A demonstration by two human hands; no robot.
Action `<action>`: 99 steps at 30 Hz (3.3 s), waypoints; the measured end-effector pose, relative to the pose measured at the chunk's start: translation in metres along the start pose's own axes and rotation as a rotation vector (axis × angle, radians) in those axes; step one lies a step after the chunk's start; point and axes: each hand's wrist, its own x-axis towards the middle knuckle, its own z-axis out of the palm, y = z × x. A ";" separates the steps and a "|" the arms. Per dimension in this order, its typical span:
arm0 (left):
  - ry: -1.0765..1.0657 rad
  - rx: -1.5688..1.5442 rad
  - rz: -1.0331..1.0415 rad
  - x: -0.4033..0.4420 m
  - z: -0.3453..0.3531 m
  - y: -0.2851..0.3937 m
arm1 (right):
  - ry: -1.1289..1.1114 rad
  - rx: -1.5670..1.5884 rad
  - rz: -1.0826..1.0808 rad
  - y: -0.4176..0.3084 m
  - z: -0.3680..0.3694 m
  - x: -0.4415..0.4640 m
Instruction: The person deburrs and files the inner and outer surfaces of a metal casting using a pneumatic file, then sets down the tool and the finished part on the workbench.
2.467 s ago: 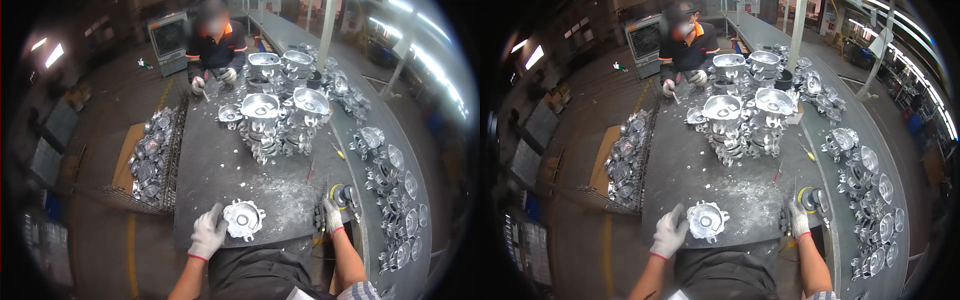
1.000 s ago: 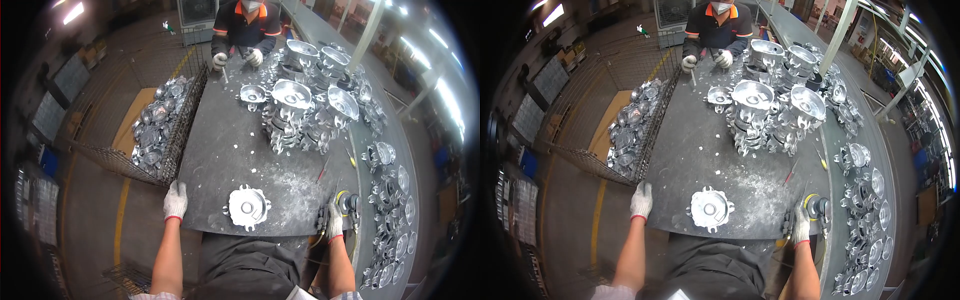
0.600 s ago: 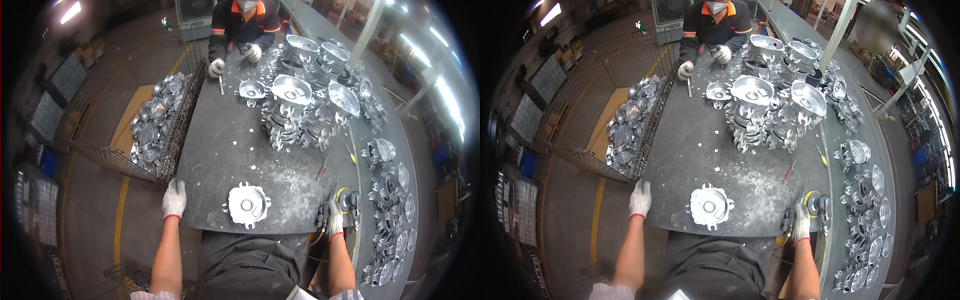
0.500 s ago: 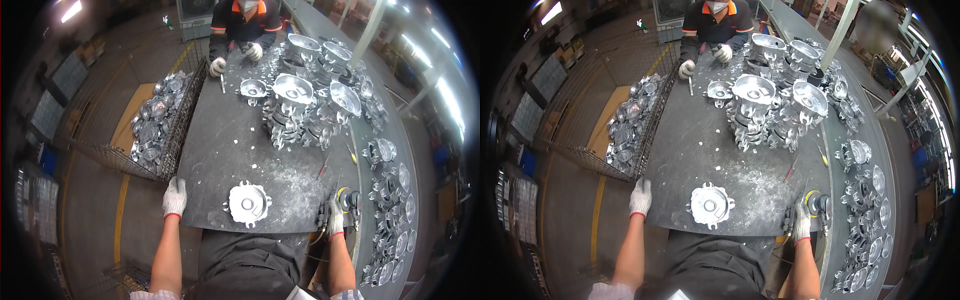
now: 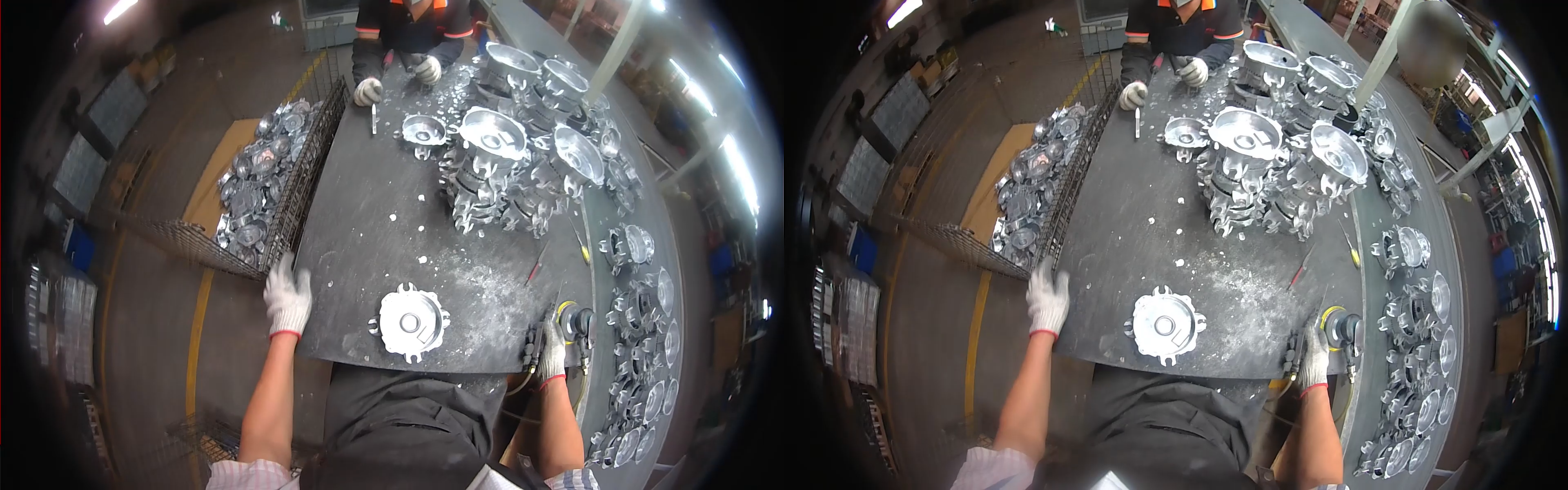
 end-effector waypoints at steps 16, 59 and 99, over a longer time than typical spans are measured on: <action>-0.124 0.391 0.580 0.162 0.054 0.102 | 0.039 -0.016 0.042 -0.002 -0.001 -0.001; -0.485 0.218 0.232 0.209 0.077 0.121 | 0.013 -0.003 0.071 0.001 -0.008 0.005; -0.183 0.327 0.268 0.126 0.028 0.085 | -0.028 0.025 0.015 -0.015 0.013 -0.023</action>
